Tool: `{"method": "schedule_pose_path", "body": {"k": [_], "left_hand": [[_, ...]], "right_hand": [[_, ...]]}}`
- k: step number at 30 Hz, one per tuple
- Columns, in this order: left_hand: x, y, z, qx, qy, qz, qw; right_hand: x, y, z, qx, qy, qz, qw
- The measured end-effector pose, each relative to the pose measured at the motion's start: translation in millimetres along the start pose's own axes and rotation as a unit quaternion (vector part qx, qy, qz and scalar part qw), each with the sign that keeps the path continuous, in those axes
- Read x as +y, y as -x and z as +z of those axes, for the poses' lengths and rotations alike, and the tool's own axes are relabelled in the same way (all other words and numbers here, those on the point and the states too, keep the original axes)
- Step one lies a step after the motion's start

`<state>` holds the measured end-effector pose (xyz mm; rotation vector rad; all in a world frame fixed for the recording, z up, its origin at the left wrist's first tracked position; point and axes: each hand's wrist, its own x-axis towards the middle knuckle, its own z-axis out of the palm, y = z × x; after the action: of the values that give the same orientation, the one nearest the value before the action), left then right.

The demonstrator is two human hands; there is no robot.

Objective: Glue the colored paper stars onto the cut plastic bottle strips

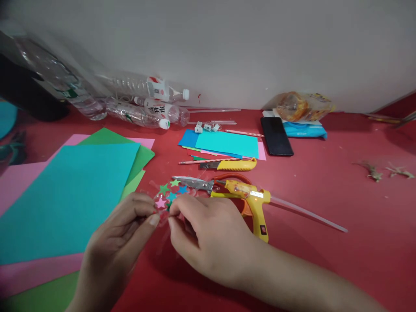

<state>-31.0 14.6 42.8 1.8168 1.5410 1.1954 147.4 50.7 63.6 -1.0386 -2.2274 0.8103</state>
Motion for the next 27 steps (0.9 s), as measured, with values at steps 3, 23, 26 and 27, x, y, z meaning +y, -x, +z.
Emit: {"method": "schedule_pose_path", "body": {"k": [3,23,26,27], "left_hand": [[-2,1,0.1,0.010,0.002,-0.002,1.000],[-9,-5,-8.3,0.049,-0.201,0.180,0.962],[-11,-4,-12.7,0.036,-0.235,0.188,0.953],[-12,-4,-13.6,0.029,-0.243,0.190,0.951]], "right_hand": [[0,2,-1,0.011,0.006,-0.035,0.999],[1,0,-11,0.033,0.091,-0.083,0.992],[2,1,-11,0.036,0.099,-0.090,0.990],[2,1,-12,0.036,0.105,-0.092,0.990]]}}
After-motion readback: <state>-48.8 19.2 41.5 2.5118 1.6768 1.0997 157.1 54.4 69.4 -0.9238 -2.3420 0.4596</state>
